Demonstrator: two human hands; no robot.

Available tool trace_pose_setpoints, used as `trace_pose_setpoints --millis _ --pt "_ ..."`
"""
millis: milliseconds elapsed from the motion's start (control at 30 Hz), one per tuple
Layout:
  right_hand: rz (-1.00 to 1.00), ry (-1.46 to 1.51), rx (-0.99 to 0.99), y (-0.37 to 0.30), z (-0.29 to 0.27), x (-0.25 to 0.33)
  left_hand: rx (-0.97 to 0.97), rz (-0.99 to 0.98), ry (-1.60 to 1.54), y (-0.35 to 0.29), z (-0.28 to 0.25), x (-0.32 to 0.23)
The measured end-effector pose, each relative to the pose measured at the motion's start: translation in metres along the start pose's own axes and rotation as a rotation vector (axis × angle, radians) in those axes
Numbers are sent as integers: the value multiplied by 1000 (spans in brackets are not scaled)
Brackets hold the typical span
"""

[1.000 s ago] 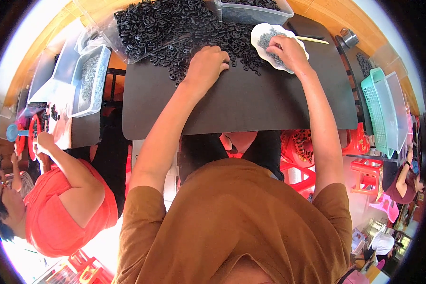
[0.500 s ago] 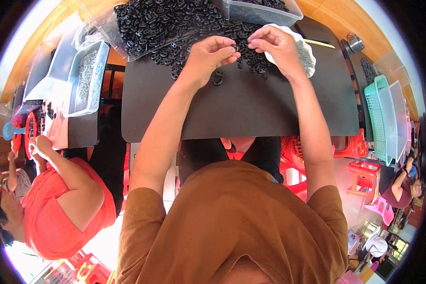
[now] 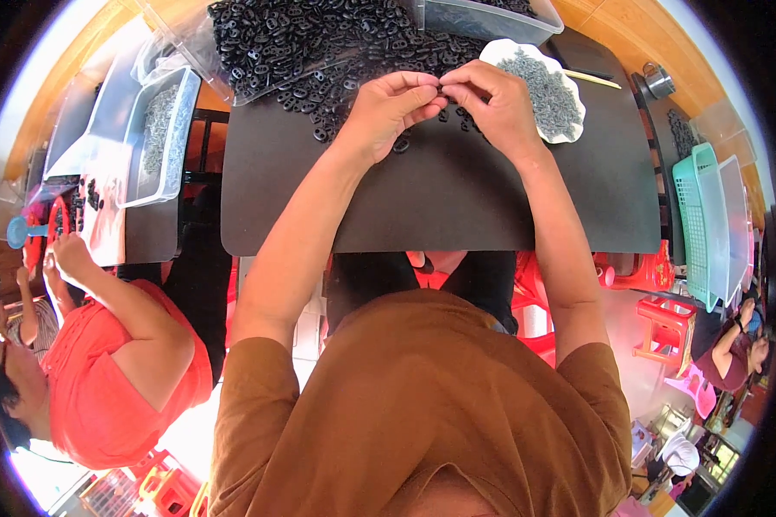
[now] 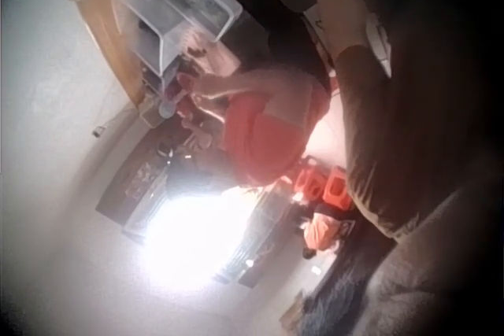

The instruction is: The person assembles plastic toggle locks by repeatedly picking up plastic casings and small inner components from the table and fitting them together by hand.

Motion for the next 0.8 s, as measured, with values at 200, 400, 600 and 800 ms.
trace_pose_setpoints --millis 200,400,600,800 --pt "372 375 110 -9 10 -29 -54 98 549 -1 8 -12" --pt "281 710 81 -5 14 -27 -131 144 579 -1 -1 -20" --pt "256 746 28 -6 11 -33 -90 111 372 -1 -5 -12" --pt "254 728 5 -6 11 -29 -95 87 136 -3 -2 -12"
Point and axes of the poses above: each hand's wrist, its own y-axis towards the middle knuckle, its own z-axis out of the palm, x = y × z, the point moved 6 cm from there along y, towards the middle knuckle, and after that the axes turned 13 degrees about x, right-handed, at the moved point
